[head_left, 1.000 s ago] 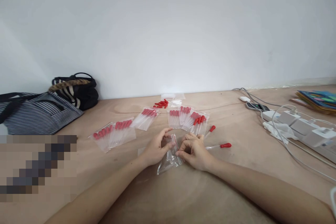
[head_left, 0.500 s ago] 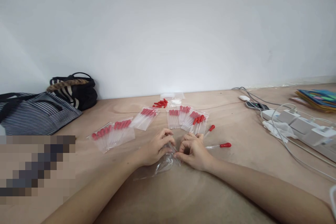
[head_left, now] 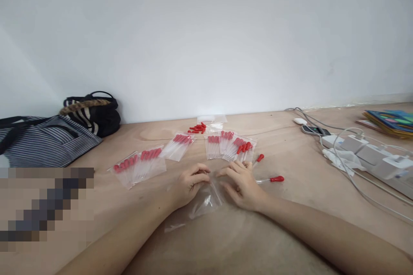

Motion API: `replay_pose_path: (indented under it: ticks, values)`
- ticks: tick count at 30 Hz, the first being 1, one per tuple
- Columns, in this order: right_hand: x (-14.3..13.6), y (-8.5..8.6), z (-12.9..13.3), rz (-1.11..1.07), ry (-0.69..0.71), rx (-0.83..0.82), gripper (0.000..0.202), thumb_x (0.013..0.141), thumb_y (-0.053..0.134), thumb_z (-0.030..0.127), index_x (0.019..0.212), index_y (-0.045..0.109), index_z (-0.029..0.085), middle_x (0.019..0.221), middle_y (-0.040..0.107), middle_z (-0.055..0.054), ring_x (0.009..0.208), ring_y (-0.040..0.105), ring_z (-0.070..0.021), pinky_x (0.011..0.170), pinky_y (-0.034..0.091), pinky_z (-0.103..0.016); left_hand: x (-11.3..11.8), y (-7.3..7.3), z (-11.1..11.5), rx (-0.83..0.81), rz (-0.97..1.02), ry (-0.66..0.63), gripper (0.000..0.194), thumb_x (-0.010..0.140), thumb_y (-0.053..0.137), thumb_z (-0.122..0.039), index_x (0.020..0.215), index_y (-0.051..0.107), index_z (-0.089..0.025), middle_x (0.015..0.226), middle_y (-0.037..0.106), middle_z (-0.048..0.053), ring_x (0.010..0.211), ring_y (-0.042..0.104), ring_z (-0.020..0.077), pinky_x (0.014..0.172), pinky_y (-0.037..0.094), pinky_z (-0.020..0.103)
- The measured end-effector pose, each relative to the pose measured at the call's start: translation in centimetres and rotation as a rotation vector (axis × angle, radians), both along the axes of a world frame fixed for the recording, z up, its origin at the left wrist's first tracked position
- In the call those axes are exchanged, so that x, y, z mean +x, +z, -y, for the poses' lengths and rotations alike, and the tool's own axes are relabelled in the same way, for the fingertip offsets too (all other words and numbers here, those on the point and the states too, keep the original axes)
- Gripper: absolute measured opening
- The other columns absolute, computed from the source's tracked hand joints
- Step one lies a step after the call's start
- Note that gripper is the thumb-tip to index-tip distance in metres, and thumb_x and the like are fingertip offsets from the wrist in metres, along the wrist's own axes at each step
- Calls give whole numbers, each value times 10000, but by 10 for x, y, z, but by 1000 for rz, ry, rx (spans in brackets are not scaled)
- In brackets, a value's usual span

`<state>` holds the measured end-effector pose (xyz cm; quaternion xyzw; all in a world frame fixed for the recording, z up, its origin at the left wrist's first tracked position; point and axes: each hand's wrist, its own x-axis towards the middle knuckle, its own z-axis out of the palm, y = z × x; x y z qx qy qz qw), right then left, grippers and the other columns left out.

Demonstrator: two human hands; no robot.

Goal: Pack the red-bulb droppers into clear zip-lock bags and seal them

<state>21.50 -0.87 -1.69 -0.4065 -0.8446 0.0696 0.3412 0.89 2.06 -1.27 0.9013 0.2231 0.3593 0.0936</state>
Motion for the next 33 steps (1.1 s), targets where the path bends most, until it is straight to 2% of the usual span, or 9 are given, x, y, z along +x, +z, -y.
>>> replay_pose_path:
  ticks: [2, 4, 8, 12, 17, 21, 26, 30, 33]
  values:
    - [3, -1, -2, 50, 91, 89, 286, 748, 464, 89, 944, 583, 259, 882, 564, -13, 818, 451, -159, 701, 220, -328, 2, -2, 0, -18, -10, 1, 245, 882, 353, -110, 789, 574, -164, 959, 524, 62, 725, 560, 102, 668, 458, 220]
    - [5, -2, -5, 95, 140, 170, 246, 762, 468, 114, 885, 604, 278, 875, 557, -9, 812, 441, -161, 696, 211, -334, 4, -3, 0, -43, -22, -19, 236, 886, 356, -119, 788, 566, -161, 977, 507, 65, 705, 558, 95, 657, 457, 217]
    - [6, -3, -9, 152, 213, 417, 146, 809, 484, 225, 706, 586, 237, 832, 576, 10, 789, 436, -147, 711, 192, -354, 6, -6, 0, -104, -65, -55, 223, 895, 346, -129, 808, 548, -166, 1031, 493, 71, 707, 553, 90, 660, 459, 217]
    - [9, 0, -10, 211, 305, 561, 218, 812, 439, 153, 604, 499, 179, 729, 602, 39, 744, 430, -120, 711, 184, -352, 6, -6, -1, -130, -42, -32, 196, 900, 336, -137, 840, 519, -172, 1016, 507, 69, 804, 548, 115, 699, 452, 224]
    - [13, 3, -8, 259, 326, 388, 91, 739, 470, 175, 661, 516, 183, 615, 572, 37, 699, 415, -129, 682, 197, -341, 7, -2, 0, -171, -47, -8, 186, 900, 329, -157, 832, 501, -176, 1011, 519, 63, 812, 544, 119, 720, 444, 243]
    - [12, 7, -6, 353, 328, 216, 114, 734, 498, 268, 773, 599, 234, 716, 600, 9, 739, 427, -160, 677, 210, -343, 8, 4, 6, -243, -82, -16, 139, 882, 396, -249, 979, 475, -191, 1069, 511, 79, 925, 532, 166, 802, 440, 306]
    - [12, 12, -5, 374, 278, 181, 340, 812, 459, 307, 1146, 523, 314, 786, 631, -7, 744, 433, -162, 696, 227, -342, 2, -1, 9, -359, -188, 11, 927, 618, 674, -544, 1327, 187, -199, 1318, 338, 151, 1199, 345, 311, 956, 334, 474]
    - [12, 12, -5, 376, 290, 182, 431, 836, 435, 288, 1264, 410, 327, 770, 635, -3, 731, 440, -154, 723, 233, -340, 0, -8, 8, -485, -201, 53, 944, 686, 614, -543, 1370, 66, -192, 1345, 332, 164, 1233, 320, 304, 973, 302, 495]
    - [14, 13, -5, 385, 312, 142, 369, 828, 457, 308, 1195, 485, 344, 872, 636, -13, 797, 459, -169, 762, 226, -361, 1, -7, 8, -478, -231, 81, 877, 685, 630, -506, 1358, 154, -207, 1298, 411, 134, 1192, 380, 299, 966, 317, 486]
